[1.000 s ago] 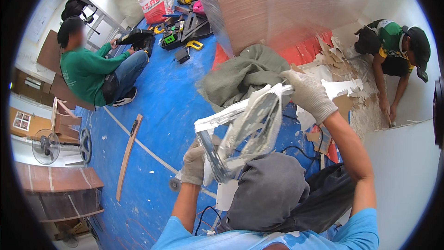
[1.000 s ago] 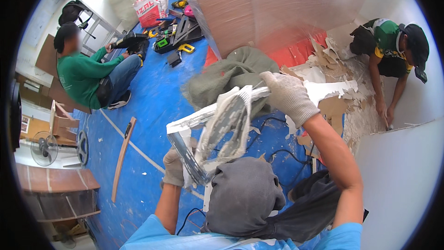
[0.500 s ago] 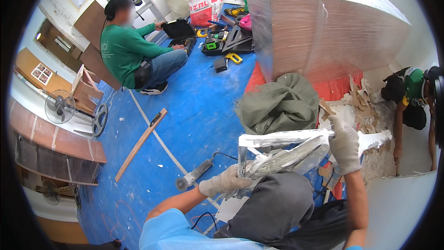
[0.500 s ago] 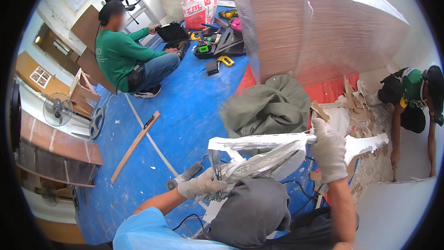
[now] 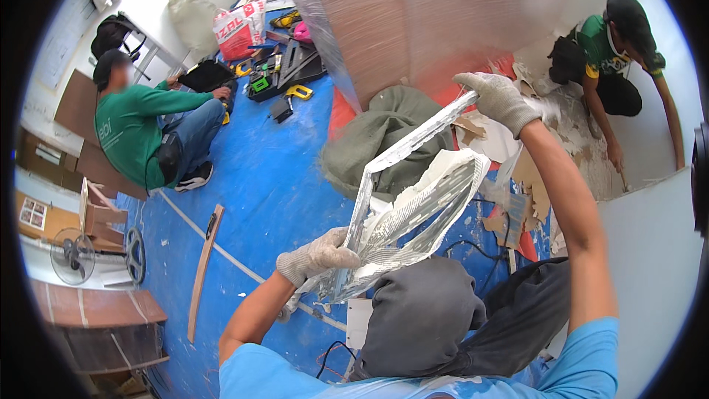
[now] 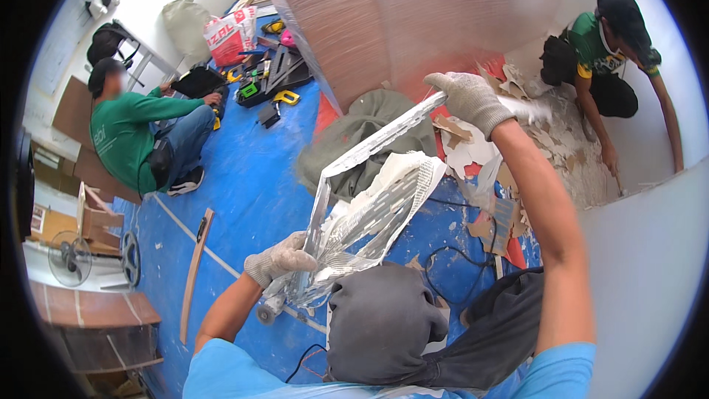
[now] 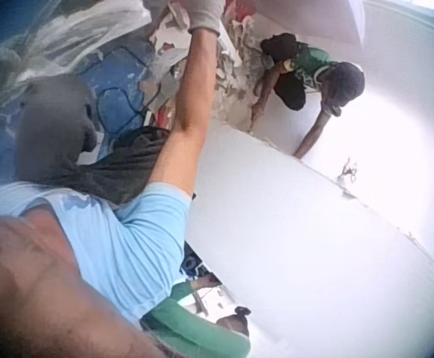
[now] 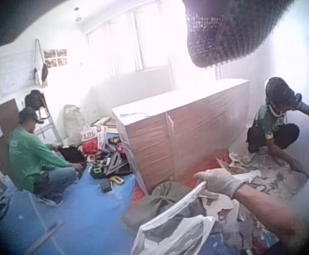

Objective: The person picks up fragments of drywall and other construction debris from a blue tarp and places them into a large woven bag held in their lap, occasionally using their hands to press down the contents.

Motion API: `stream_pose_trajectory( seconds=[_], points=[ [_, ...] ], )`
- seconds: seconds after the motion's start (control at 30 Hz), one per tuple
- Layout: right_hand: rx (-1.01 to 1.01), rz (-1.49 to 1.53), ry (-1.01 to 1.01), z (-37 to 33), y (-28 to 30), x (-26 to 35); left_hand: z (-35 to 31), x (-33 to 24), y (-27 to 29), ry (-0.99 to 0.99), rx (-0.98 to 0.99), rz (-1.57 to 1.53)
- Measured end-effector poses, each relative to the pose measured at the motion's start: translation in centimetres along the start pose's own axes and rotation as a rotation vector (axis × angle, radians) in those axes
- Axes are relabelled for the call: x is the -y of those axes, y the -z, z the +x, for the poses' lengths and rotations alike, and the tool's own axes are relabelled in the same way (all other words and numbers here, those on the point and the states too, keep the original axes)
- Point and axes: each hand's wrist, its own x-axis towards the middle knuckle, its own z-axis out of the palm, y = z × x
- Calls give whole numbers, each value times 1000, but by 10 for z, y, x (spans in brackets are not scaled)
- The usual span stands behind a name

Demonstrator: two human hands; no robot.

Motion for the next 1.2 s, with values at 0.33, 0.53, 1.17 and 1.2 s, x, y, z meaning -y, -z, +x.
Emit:
stream_pose_trajectory(
  seconds=[0.33,0.53,1.17,1.2],
  points=[
    [196,137,-25,-61,32,65,-44,19,-22,-8,-324,142],
    [380,399,40,-93,91,92,-45,6,-26,28,-371,110],
    [-186,627,-367,-87,58,158,13,-5,4,-535,-779,323],
    [-283,524,-336,-69,62,149,23,-31,4,-518,-804,142]
  ],
)
